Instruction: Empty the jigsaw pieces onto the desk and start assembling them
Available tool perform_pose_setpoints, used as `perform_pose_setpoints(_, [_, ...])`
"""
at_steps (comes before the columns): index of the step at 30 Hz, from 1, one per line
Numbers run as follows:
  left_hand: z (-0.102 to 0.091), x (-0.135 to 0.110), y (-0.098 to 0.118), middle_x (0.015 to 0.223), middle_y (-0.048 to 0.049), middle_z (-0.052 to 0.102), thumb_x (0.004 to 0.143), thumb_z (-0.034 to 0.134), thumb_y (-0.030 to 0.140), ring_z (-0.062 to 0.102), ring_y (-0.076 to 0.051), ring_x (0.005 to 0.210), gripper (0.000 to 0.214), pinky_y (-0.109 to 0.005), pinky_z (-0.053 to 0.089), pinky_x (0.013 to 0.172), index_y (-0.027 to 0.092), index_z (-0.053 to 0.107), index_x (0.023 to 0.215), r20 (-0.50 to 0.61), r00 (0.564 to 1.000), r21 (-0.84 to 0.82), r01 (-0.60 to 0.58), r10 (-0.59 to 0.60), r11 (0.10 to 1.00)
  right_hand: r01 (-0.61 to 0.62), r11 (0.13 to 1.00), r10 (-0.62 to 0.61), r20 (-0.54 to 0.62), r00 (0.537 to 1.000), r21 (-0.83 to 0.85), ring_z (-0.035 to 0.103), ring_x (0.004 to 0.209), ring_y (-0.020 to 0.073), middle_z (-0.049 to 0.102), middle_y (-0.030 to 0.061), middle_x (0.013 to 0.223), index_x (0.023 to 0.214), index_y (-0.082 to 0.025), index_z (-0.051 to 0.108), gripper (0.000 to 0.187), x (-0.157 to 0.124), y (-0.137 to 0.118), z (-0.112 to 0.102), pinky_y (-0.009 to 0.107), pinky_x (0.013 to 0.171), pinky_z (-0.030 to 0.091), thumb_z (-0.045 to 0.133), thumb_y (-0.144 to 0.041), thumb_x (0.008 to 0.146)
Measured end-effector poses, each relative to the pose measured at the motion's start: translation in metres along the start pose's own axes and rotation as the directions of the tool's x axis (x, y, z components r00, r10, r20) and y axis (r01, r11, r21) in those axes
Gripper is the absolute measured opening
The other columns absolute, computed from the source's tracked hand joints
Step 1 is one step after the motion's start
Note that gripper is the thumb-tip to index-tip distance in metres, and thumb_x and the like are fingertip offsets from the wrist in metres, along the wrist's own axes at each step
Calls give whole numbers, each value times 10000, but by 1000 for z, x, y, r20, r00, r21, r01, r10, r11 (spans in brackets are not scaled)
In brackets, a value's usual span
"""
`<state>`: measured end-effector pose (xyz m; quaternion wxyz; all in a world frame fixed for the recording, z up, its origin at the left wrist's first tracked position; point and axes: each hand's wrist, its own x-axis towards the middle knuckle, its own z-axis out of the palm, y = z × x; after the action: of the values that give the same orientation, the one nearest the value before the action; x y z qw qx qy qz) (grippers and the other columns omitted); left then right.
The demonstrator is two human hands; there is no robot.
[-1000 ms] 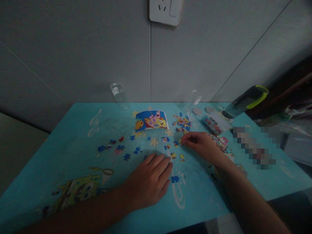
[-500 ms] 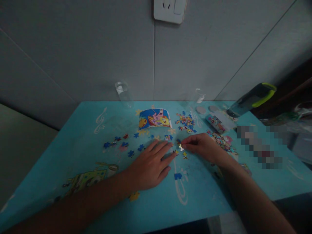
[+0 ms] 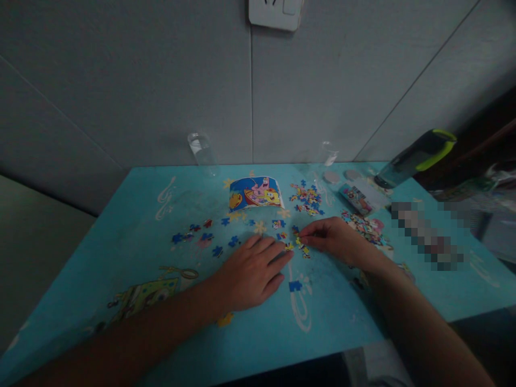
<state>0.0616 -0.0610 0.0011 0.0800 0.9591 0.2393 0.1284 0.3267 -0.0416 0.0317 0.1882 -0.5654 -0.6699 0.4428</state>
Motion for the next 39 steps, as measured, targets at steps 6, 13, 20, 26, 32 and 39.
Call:
perform_pose_setpoints(6, [-2, -1, 1, 1343, -114, 566, 1000, 489, 323, 493, -296, 1232, 430, -489, 401, 1039, 174, 517, 1402, -15, 1000, -11, 0, -1, 1000, 0, 1000, 1, 47, 999, -18, 578, 601, 132, 706, 5, 723, 948, -187, 773, 247, -2, -3, 0, 252, 571, 448, 701, -397, 839])
perform_pose_setpoints(13, [-2, -1, 0, 1295, -141, 572, 983, 500, 336, 502, -311, 1217, 464, -511, 413, 1035, 161, 503, 1413, -26, 1000, -24, 10, -10, 1000, 61, 989, -33, 193, 981, -137, 623, 669, 146, 743, -1, 779, 946, -219, 788, 187, -5, -2, -1, 264, 646, 481, 703, -351, 844])
perform_pose_setpoints(20, [-4, -2, -2, 1337, -154, 548, 970, 519, 320, 495, -316, 1225, 473, -520, 418, 1031, 155, 501, 1412, -38, 999, -48, -29, 28, 998, 50, 958, -17, 119, 993, -281, 649, 691, 155, 737, 0, 792, 936, -241, 769, 145, -11, 2, -22, 274, 667, 489, 703, -342, 856])
perform_pose_setpoints(26, [-5, 0, 0, 1283, -135, 602, 994, 512, 401, 522, -294, 1192, 437, -494, 414, 1039, 141, 562, 1342, -42, 980, -54, -198, 196, 979, 91, 955, -38, 188, 981, -283, 655, 717, 171, 718, 3, 816, 1074, -264, 732, 267, -15, 0, -14, 270, 655, 478, 752, -320, 814])
perform_pose_setpoints(32, [-5, 5, 3, 1406, -124, 536, 1005, 499, 475, 480, -308, 1288, 529, -505, 375, 1088, 188, 477, 1449, 27, 978, -42, -207, 208, 978, 92, 953, -40, 183, 982, -289, 638, 680, 156, 690, -16, 772, 1068, -252, 706, 232, -14, 0, -7, 261, 632, 460, 719, -287, 839])
perform_pose_setpoints(39, [-2, 7, 5, 1406, -96, 567, 1006, 524, 404, 469, -285, 1319, 507, -491, 335, 1133, 172, 467, 1453, 35, 985, -56, -166, 169, 984, 72, 950, -17, 181, 983, -302, 633, 674, 158, 701, -5, 776, 1028, -231, 702, 204, -13, -1, -7, 266, 631, 456, 726, -275, 830])
